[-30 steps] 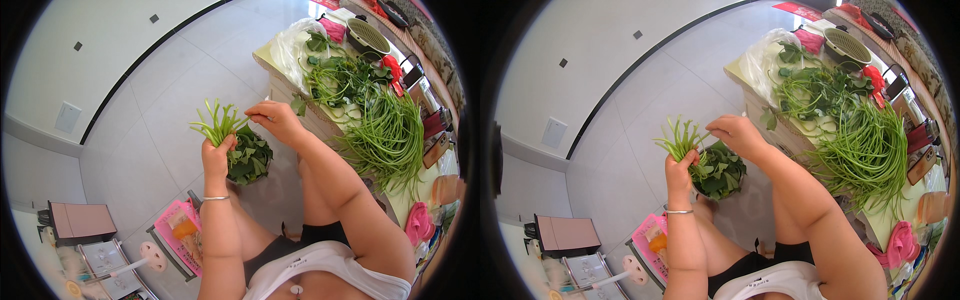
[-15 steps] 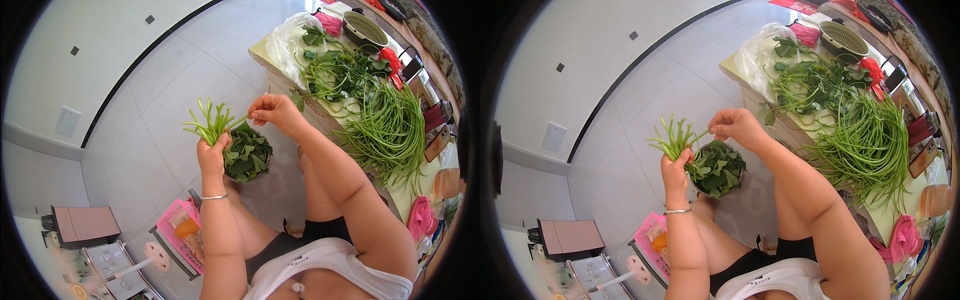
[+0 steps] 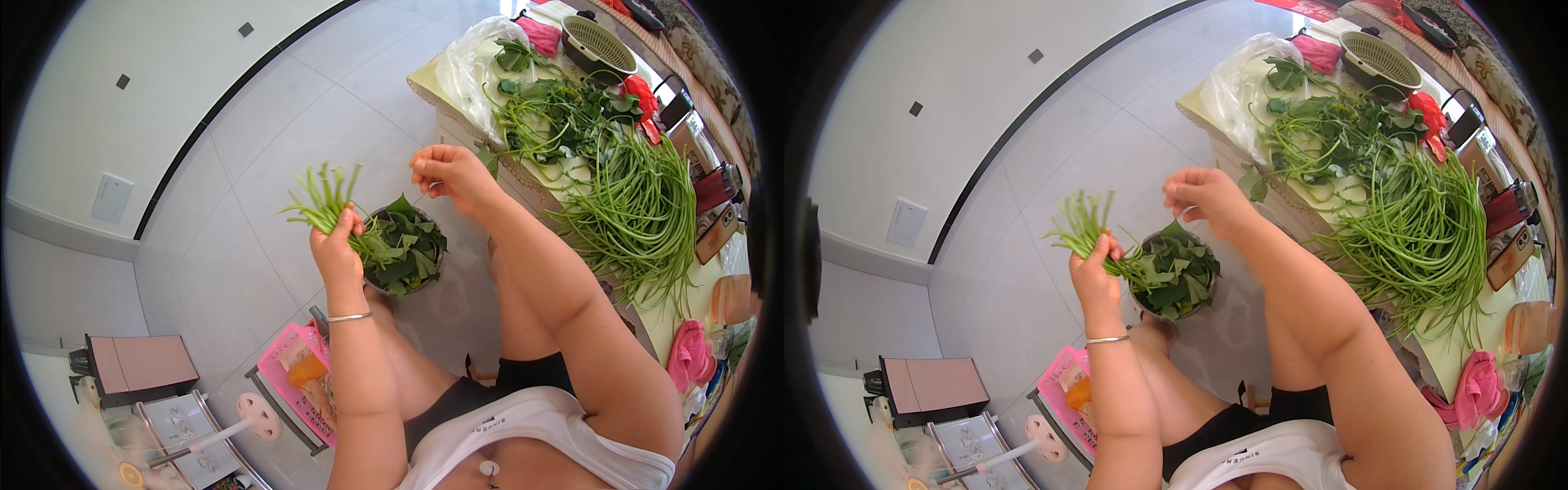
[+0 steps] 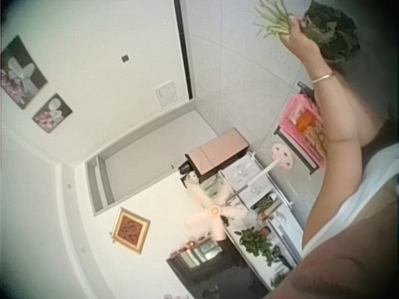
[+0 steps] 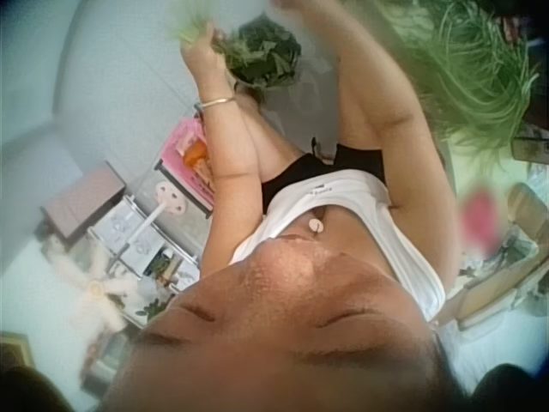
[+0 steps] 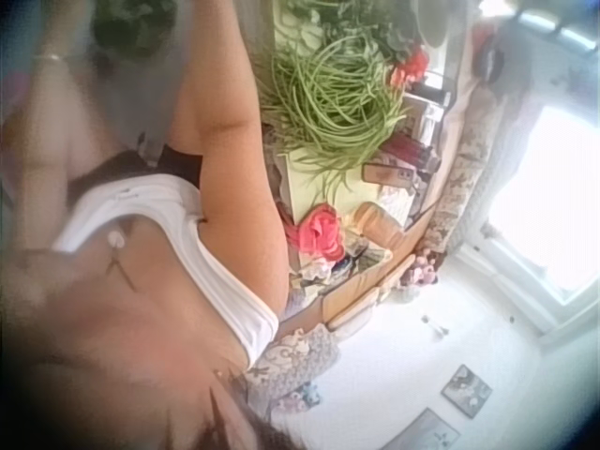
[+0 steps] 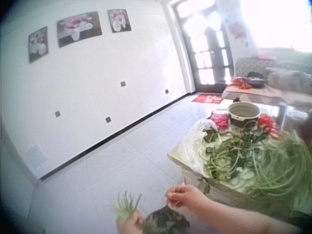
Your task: The person picks leaves from stems by hand and sorts long green beans on a low coffee table.
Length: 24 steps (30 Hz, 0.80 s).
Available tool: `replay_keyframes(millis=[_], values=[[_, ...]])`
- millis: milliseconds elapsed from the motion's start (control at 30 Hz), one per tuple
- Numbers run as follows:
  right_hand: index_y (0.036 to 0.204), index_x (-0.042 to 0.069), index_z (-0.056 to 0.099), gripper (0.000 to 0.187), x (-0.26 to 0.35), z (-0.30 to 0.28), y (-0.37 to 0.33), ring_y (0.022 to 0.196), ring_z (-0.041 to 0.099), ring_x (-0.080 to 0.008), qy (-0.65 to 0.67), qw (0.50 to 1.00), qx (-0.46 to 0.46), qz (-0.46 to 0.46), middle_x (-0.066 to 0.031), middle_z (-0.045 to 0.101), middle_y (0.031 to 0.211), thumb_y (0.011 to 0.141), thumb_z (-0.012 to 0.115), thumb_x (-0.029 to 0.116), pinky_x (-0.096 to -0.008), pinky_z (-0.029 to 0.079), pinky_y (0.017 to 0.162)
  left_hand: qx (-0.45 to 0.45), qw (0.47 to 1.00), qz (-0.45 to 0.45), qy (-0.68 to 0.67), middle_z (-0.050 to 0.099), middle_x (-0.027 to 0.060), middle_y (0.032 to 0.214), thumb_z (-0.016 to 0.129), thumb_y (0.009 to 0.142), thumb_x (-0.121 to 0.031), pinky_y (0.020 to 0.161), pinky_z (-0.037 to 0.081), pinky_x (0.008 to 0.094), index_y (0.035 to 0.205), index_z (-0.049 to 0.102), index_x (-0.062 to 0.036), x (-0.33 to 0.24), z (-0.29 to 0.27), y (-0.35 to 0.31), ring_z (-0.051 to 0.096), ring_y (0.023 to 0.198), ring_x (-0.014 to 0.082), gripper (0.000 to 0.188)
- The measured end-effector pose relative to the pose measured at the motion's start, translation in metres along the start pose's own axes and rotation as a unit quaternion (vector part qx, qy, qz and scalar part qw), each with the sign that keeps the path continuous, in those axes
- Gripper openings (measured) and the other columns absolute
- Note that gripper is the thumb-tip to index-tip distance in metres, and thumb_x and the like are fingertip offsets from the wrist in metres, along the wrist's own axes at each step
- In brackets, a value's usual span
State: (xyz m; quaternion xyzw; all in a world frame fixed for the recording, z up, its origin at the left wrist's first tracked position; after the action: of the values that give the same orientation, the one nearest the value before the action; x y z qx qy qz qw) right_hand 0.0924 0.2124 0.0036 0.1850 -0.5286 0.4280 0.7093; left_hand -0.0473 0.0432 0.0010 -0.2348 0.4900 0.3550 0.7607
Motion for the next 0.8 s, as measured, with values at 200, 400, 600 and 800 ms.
replay_keyframes(millis=[200,400,600,800], values=[[0.089,0.001,0.068,0.018,-0.03,0.037,-0.001,0.072,0.062,-0.0173,-0.411,0.906,0.092,-0.045,-0.0106,0.068,0.082,0.078,0.057,0.01,-0.0288,0.048,0.066,-0.081,0.987,-0.041,-0.134,0.061,0.0134,0.082,0.06,0.085,-0.003,0.067,0.049,0.0382,0.093,0.056,0.002,-0.009,-0.03,-0.002,0.057,0.069,0.0237,0.01],[0.087,0.003,0.069,0.023,-0.066,0.064,-0.005,0.079,0.062,-0.0201,-0.381,0.914,0.139,0.019,-0.0112,0.067,0.08,0.073,0.051,0.002,-0.0333,0.048,0.072,-0.127,0.974,-0.05,-0.182,0.062,0.0114,0.09,0.058,0.088,-0.005,0.077,0.051,0.0399,0.096,0.056,0.0016,-0.005,-0.049,0.001,0.059,0.08,0.0226,0.01],[0.089,0.002,0.07,0.022,-0.07,0.074,-0.005,0.076,0.061,-0.0145,-0.284,0.931,0.221,0.054,-0.0072,0.067,0.078,0.077,0.052,0.006,-0.0296,0.047,0.07,-0.214,0.938,-0.033,-0.27,0.059,0.0093,0.086,0.049,0.094,-0.008,0.076,0.051,0.0378,0.094,0.054,0.0021,-0.009,-0.085,0.009,0.057,0.075,0.0199,0.012],[0.088,0.004,0.07,0.021,-0.051,0.05,0.007,0.072,0.062,-0.0186,-0.418,0.895,0.154,0.021,-0.0079,0.067,0.073,0.078,0.054,0.013,-0.031,0.049,0.069,-0.248,0.916,0.016,-0.316,0.053,0.007,0.078,0.043,0.096,-0.007,0.069,0.048,0.036,0.087,0.05,-0.0001,-0.019,-0.111,0.005,0.048,0.066,0.0183,0.013]])
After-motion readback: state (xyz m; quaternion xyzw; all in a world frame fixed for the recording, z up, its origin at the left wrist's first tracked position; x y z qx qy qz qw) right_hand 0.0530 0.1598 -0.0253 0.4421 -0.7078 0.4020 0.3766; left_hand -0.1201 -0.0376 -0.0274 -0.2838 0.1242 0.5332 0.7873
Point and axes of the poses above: each hand's wrist, its own y-axis towards the middle knuckle, its own z-axis out of the palm, x = y × z, the point moved 7 cm from there along y, towards the middle knuckle
